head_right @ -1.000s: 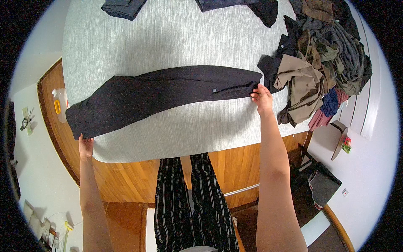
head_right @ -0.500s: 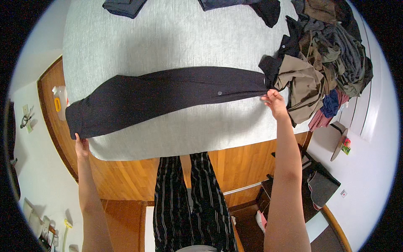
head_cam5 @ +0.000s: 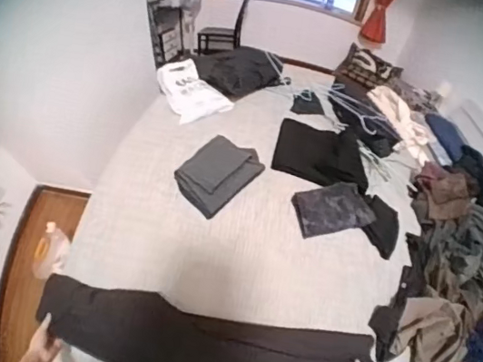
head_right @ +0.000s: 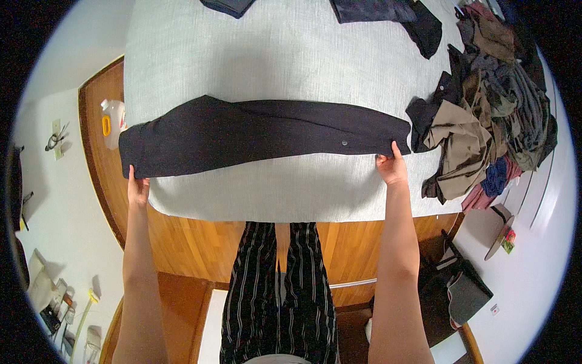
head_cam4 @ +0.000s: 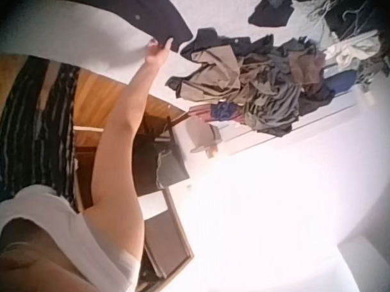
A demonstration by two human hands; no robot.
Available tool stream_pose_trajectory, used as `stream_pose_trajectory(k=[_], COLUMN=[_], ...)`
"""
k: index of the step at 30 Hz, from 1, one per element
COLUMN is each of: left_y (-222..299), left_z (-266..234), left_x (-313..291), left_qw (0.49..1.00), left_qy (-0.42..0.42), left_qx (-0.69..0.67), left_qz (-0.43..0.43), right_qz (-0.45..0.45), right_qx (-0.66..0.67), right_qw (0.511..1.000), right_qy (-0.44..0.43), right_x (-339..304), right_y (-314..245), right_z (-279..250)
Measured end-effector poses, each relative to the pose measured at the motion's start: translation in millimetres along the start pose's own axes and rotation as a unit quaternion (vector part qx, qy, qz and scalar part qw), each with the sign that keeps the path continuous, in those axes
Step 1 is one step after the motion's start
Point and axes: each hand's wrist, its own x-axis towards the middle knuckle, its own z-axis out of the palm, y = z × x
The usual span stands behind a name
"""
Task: The person folds a pair of black pants on a bed, then folds a pair of brown pants. The person smooths and aligns the garments before folding them into compact rectangles and placing them on the bed.
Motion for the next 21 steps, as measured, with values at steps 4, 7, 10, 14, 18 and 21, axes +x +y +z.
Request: stream_pose_trajectory(k=[4,7,10,14,18,21], left_y=[31.8,70.3,94.2,114.4,144.3,162.3], left_z=[15.6,47.2,45.1,59.4,88.4,108.4], left_x=[-22.5,-67.8,-86.0,-71.4,-45.2,-53.9], left_qw=[0.996,0.987,0.961,0.958,0.928,0.907], left_qy=[0.049,0.058,0.039,0.112,0.129,0.062], left_qx=[0.045,0.1,0.165,0.196,0.276,0.299], left_qz=[0.063,0.114,0.217,0.179,0.215,0.29], right_qz=[-0.136,-0.167,-0.219,-0.219,-0.183,-0.218], right_qx=[-0.015,-0.045,-0.095,-0.094,-0.105,-0.147], right_qw=[0.99,0.985,0.968,0.968,0.975,0.965], right_qy=[0.013,-0.017,0.075,0.08,0.07,-0.008], right_x=[-16.5,-66.8,-85.0,-79.4,-53.7,-66.7], right_y=[-21.6,-62.1,-75.6,-111.2,-152.7,-173.8], right_z=[39.8,60.7,76.8,76.5,106.2,133.0])
